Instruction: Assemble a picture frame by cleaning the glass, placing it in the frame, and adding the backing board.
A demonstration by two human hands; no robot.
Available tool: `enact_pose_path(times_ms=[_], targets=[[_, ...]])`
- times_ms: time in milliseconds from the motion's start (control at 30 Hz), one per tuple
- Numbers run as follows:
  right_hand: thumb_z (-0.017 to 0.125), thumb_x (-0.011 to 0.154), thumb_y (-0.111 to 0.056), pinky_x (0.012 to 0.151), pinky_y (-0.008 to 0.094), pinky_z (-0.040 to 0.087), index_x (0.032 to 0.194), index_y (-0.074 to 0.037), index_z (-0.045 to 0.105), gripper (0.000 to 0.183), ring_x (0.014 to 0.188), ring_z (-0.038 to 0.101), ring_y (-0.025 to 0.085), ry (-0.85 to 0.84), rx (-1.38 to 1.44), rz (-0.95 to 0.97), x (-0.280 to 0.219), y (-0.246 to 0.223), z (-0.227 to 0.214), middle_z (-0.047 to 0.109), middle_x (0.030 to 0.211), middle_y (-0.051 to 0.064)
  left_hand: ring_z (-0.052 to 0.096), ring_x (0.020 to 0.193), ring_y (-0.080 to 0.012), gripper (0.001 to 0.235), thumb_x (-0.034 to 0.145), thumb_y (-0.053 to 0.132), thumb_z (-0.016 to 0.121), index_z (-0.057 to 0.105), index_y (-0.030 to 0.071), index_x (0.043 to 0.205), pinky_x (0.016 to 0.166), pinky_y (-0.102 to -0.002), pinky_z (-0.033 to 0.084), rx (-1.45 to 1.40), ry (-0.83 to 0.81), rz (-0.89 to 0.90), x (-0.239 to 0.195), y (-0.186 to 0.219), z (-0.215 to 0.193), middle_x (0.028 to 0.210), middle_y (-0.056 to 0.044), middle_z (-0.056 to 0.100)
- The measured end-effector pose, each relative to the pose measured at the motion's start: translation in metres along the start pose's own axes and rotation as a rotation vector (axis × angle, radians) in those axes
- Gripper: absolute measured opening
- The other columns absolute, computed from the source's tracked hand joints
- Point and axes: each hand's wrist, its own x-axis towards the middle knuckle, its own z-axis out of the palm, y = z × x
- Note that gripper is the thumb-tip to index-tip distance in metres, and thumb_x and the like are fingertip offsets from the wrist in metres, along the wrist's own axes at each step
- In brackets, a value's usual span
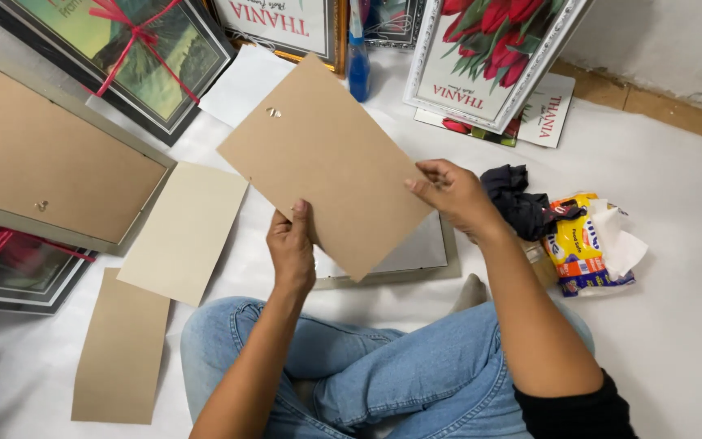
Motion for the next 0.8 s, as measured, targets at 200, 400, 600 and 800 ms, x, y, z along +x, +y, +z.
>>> enact_pose_path(times_ms=[200,400,600,800], targets=[[0.088,0.082,-0.018,0.079,0.037,0.055,0.117,-0.006,0.071,0.040,0.087,0.069,0.023,0.044,-0.252,-0.205,0.015,0.012,0.002,0.073,0.096,0.014,0.076,0.082,-0.0200,0.019,0.100,0.024,0.070,0.065,0.005,0.102,0.080,-0.040,0.065,-0.135,-0.116,-0.120,0.008,-0.035,-0.010,0.092,-0.012,0.076],[0.091,0.085,-0.021,0.080,0.041,0.053,0.110,-0.010,0.069,0.035,0.077,0.069,0.029,0.108,-0.407,-0.427,0.007,-0.005,0.013,0.071,0.085,0.013,0.072,0.083,-0.0185,0.031,0.095,0.031,0.076,0.076,0.002,0.107,0.083,-0.037,0.060,0.241,-0.381,-0.092,0.013,-0.007,-0.020,0.089,-0.013,0.077],[0.083,0.096,-0.006,0.104,0.042,0.031,0.110,0.002,0.071,0.020,0.094,0.057,0.029,0.259,-0.825,-0.742,0.009,-0.015,0.003,0.070,0.098,0.012,0.073,0.083,-0.0199,0.030,0.094,0.034,0.071,0.072,0.007,0.108,0.073,-0.034,0.057,1.029,-0.115,0.013,0.055,-0.002,-0.079,0.095,-0.008,0.077],[0.085,0.091,-0.024,0.108,0.049,0.032,0.110,-0.021,0.077,0.020,0.080,0.065,0.023,0.129,-0.993,-0.793,0.029,0.035,0.021,0.065,0.080,0.000,0.062,0.114,-0.0445,0.063,0.094,0.008,0.073,0.045,0.004,0.151,0.092,-0.049,0.057,0.429,-0.030,0.187,0.078,-0.010,-0.112,0.145,-0.032,0.043]])
